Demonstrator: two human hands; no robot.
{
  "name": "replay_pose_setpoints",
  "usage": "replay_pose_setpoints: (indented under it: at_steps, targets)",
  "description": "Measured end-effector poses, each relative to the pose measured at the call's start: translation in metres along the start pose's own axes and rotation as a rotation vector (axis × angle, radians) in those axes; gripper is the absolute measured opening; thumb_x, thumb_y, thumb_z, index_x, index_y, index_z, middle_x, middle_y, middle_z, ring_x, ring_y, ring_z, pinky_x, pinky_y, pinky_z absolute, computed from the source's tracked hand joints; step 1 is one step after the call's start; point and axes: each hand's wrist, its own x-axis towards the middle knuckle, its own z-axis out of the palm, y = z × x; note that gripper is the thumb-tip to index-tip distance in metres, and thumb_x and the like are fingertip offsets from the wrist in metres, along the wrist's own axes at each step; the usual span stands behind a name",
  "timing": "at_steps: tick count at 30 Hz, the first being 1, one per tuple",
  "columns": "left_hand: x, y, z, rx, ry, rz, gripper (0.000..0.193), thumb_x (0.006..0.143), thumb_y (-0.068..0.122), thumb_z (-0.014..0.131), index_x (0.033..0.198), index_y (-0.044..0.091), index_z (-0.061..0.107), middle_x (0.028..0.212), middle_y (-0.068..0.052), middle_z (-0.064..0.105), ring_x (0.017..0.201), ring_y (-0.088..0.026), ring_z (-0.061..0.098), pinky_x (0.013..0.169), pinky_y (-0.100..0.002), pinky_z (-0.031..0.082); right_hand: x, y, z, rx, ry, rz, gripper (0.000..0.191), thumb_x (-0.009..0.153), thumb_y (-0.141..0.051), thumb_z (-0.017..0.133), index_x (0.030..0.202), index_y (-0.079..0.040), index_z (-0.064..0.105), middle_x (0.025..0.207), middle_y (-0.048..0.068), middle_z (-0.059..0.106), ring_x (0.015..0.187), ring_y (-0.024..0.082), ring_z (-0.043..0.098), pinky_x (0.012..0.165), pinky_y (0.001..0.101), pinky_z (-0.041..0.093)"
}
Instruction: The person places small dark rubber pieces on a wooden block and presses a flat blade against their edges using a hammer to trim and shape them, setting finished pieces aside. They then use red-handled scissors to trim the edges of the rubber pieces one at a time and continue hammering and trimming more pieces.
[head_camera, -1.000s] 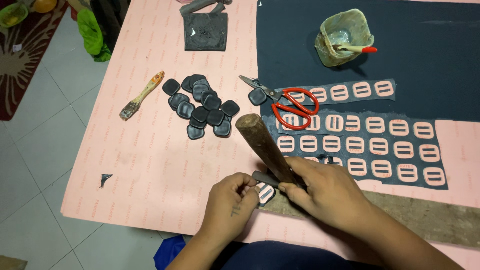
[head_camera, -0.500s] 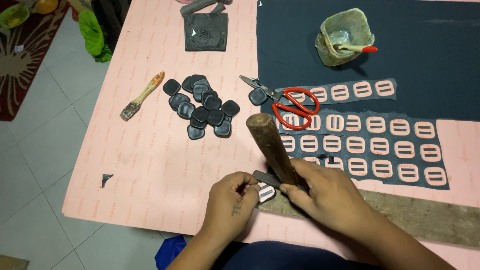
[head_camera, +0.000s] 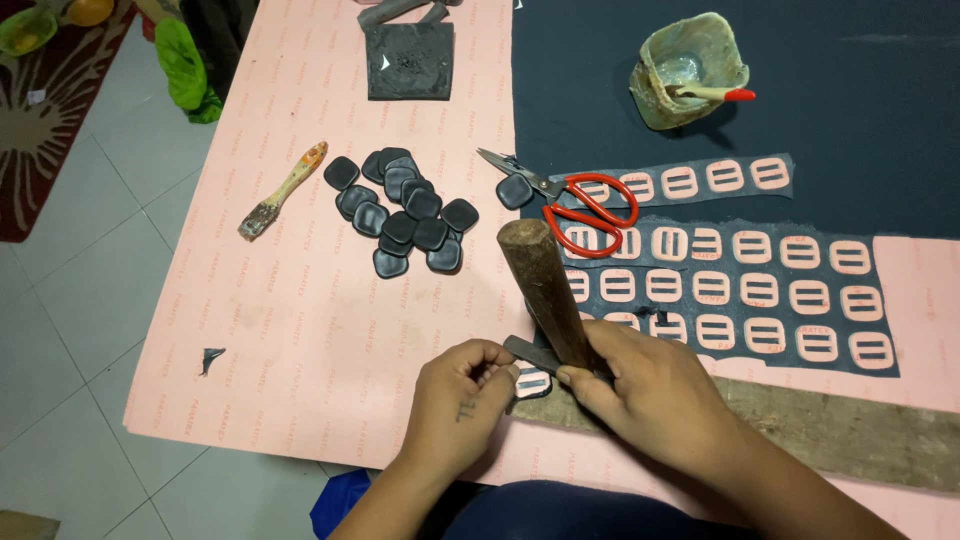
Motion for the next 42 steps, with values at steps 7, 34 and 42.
replay_pose_setpoints:
  at_steps: [7,34,42]
  targets:
    - [-0.001,0.008,0.002,-0.021,0.018,-0.048,0.01,0.087,0.008,0.07,0.088,-0.002,0.072,0.067,0.001,0.06,0.061,-0.005,0.049,0.055,-0.022,0.042,-0.007,-0.004,-0.006,-0.097,-0.086,0.102,0.035,0.083,-0.035,0.071,0.112,-0.016,0.068,0.088,0.008,0.074,0.071,0.028,0.073,0.064,0.0416,0.056]
    - [0.004,0.0,0.002,-0.088,-0.042,-0.042,0.011,0.087,0.007,0.07,0.087,-0.004,0.07,0.067,0.002,0.061,0.06,-0.004,0.051,0.054,-0.021,0.042,0.013,-0.006,-0.005,-0.064,-0.042,0.019,0.033,0.08,-0.031,0.072,0.11,-0.016,0.071,0.083,0.01,0.076,0.074,0.029,0.073,0.065,0.0394,0.057]
    - [-0.005,0.012,0.007,0.086,0.063,0.02,0.013,0.086,0.009,0.071,0.084,-0.003,0.072,0.065,-0.004,0.062,0.058,-0.007,0.05,0.052,-0.025,0.042,-0.004,-0.004,-0.012,-0.018,-0.039,-0.021,0.039,0.079,-0.027,0.071,0.115,-0.013,0.07,0.092,0.01,0.075,0.073,0.03,0.073,0.064,0.0404,0.057]
